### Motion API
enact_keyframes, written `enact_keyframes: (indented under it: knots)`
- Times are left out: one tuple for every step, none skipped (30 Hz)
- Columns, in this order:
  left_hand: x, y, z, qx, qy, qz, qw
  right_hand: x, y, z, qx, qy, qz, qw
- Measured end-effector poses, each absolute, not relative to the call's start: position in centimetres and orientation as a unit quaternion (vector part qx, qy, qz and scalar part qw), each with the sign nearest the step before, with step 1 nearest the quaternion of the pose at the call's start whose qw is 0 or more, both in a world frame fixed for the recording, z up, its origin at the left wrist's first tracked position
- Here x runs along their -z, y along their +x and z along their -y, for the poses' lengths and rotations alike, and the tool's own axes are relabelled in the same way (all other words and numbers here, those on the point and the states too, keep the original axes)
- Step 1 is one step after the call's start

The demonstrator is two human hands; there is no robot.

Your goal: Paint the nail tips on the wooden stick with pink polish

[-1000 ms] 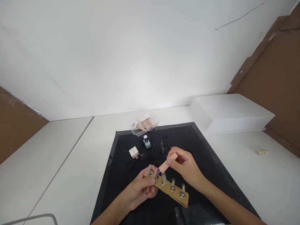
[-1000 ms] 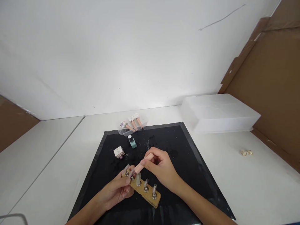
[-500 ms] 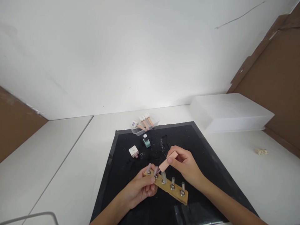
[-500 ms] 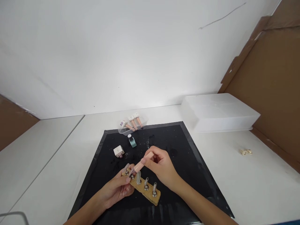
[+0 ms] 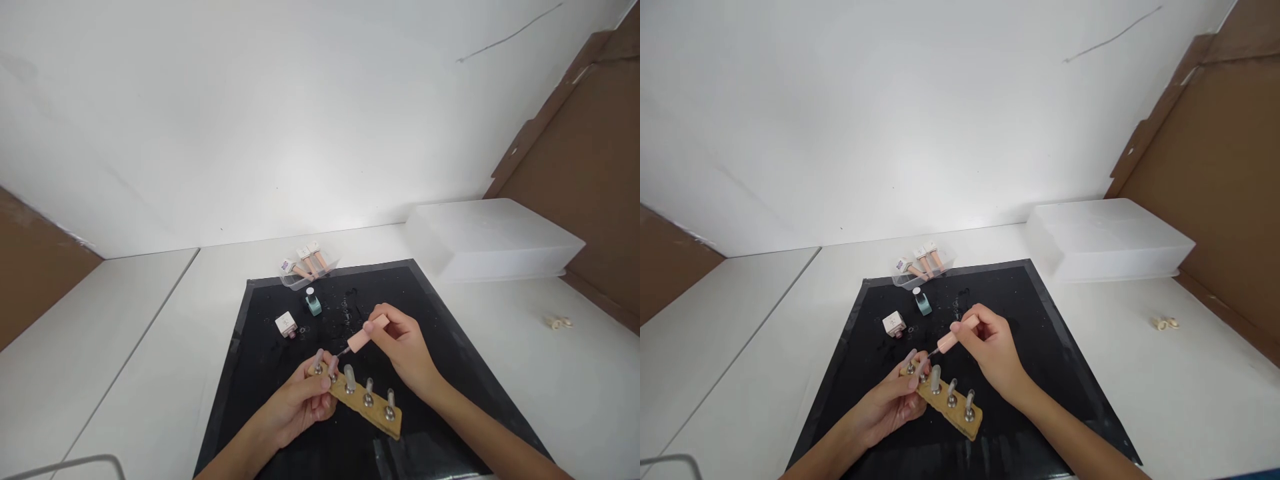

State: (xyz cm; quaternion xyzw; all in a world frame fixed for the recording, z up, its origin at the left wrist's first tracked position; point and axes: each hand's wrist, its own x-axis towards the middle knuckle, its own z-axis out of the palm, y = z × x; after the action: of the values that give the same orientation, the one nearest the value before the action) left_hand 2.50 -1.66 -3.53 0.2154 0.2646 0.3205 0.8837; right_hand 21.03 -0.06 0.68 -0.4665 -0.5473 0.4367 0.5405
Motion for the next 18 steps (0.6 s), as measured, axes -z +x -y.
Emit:
enact_keyframes:
  knots:
    - [3.57, 2.49, 1.64, -0.322, 0.213, -0.265, 0.884, -0.65, 21.02, 0.09, -0.451, -0.451, 0.552, 0.537]
    - [3.59, 2.50, 1.60, -0.323, 0.211, -0.265, 0.884, -0.60, 21.02, 0.12, -0.465, -0.437, 0.558, 0.531]
    - [3.60, 2.51, 1.56, -0.323, 0.210, -0.266, 0.884, -0.54, 21.03, 0.17, -0.477, -0.424, 0.565, 0.523]
    - [3.59, 2.54, 1.53, -0.323, 0.210, -0.266, 0.884, -0.47, 21.04, 0.21, -0.485, -0.416, 0.571, 0.514]
    - [3.57, 2.57, 1.49, -0.322, 0.209, -0.266, 0.884, -0.41, 21.05, 0.23, -0.490, -0.414, 0.576, 0.506]
    - [3.55, 2.60, 1.47, -0.321, 0.209, -0.266, 0.885, -0.36, 21.06, 0.25, -0.492, -0.415, 0.578, 0.502]
    - [3.54, 2.62, 1.47, -0.320, 0.208, -0.266, 0.885, -0.32, 21.06, 0.24, -0.491, -0.418, 0.579, 0.499]
    - [3.53, 2.63, 1.48, -0.321, 0.207, -0.267, 0.885, -0.29, 21.06, 0.21, -0.487, -0.424, 0.577, 0.500]
    - [3.54, 2.63, 1.52, -0.322, 0.205, -0.268, 0.885, -0.28, 21.04, 0.17, -0.481, -0.433, 0.573, 0.502]
    - [3.55, 2.62, 1.56, -0.323, 0.205, -0.269, 0.884, -0.28, 21.02, 0.12, -0.474, -0.444, 0.568, 0.505]
    - [3.58, 2.61, 1.61, -0.323, 0.204, -0.271, 0.884, -0.29, 21.00, 0.06, -0.466, -0.455, 0.563, 0.508]
    - [3.61, 2.59, 1.65, -0.321, 0.204, -0.272, 0.884, -0.31, 20.97, 0.01, -0.459, -0.466, 0.557, 0.511]
    - [3.64, 2.56, 1.70, -0.320, 0.205, -0.271, 0.885, -0.33, 20.95, -0.03, -0.454, -0.476, 0.550, 0.514]
    - [3.65, 2.55, 1.72, -0.318, 0.206, -0.270, 0.885, -0.35, 20.93, -0.07, -0.452, -0.483, 0.543, 0.517]
    - [3.65, 2.54, 1.74, -0.317, 0.207, -0.269, 0.886, -0.37, 20.93, -0.09, -0.452, -0.487, 0.537, 0.520]
    - [3.63, 2.54, 1.75, -0.317, 0.209, -0.268, 0.885, -0.38, 20.94, -0.09, -0.452, -0.488, 0.532, 0.524]
    - [3.61, 2.55, 1.75, -0.316, 0.211, -0.268, 0.885, -0.37, 20.96, -0.08, -0.453, -0.487, 0.528, 0.528]
    - [3.58, 2.57, 1.75, -0.316, 0.211, -0.269, 0.885, -0.35, 20.98, -0.06, -0.457, -0.482, 0.526, 0.532]
